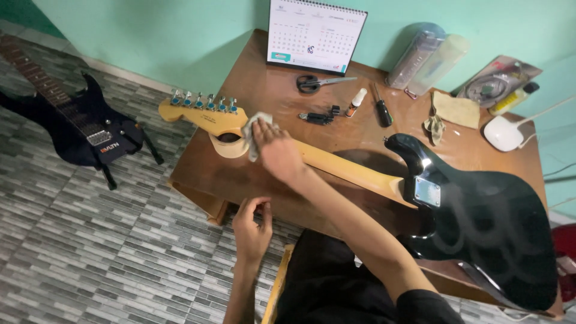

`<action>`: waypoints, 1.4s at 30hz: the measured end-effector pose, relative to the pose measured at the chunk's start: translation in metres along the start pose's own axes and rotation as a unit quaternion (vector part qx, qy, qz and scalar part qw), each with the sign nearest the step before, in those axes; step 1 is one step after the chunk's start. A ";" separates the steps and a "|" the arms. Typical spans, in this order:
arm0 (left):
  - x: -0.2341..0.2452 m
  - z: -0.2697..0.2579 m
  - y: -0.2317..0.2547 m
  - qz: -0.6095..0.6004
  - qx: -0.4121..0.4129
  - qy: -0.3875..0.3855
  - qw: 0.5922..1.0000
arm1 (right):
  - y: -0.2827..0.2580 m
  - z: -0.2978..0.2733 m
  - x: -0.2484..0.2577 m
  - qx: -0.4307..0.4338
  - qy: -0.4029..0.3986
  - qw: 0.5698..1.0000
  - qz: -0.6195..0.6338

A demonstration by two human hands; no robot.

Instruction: The person cleans the back of a black electric guitar using a cloth. They wipe the body and neck of the instrument while it rests on a wooden table, moving the cloth back and forth to remove dust or smudges.

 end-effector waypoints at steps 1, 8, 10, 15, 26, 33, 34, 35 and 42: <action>0.000 -0.001 -0.002 0.004 0.011 -0.003 1.000 | 0.010 0.006 -0.007 -0.053 -0.139 0.989 0.019; 0.005 0.006 0.013 -0.013 -0.008 0.005 1.000 | -0.013 0.032 -0.023 -0.162 -0.110 0.966 0.170; 0.005 0.006 0.009 0.023 -0.008 0.001 1.000 | -0.009 0.005 -0.014 -0.047 0.073 0.996 0.015; -0.004 0.018 0.008 0.016 -0.019 0.009 1.000 | 0.041 -0.068 0.023 -0.045 0.085 0.995 -0.036; -0.137 0.089 -0.022 0.279 -0.313 -0.258 0.871 | 0.103 -0.141 0.081 -0.256 -0.169 0.934 0.186; -0.160 0.084 -0.038 0.229 -0.393 -0.129 0.881 | 0.105 -0.145 0.084 -0.207 -0.023 0.973 0.097; -0.165 0.083 -0.044 0.206 -0.387 -0.144 0.887 | 0.105 -0.144 0.087 -0.207 0.020 0.972 0.113; -0.156 0.083 -0.031 0.204 -0.388 -0.147 0.887 | 0.108 -0.148 0.085 -0.210 0.020 0.971 0.113; -0.094 0.096 0.032 -0.089 -0.071 -0.283 0.952 | 0.095 -0.134 0.137 -0.335 0.098 0.848 0.399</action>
Point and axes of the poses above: each hand's wrist, its own z-axis towards the middle knuckle, its own x-axis out of the back of the hand, y = z × x, the point moved 1 cm from there along z, towards the middle knuckle, and after that the axes turned 12 degrees about -x, right-handed, at the moved point
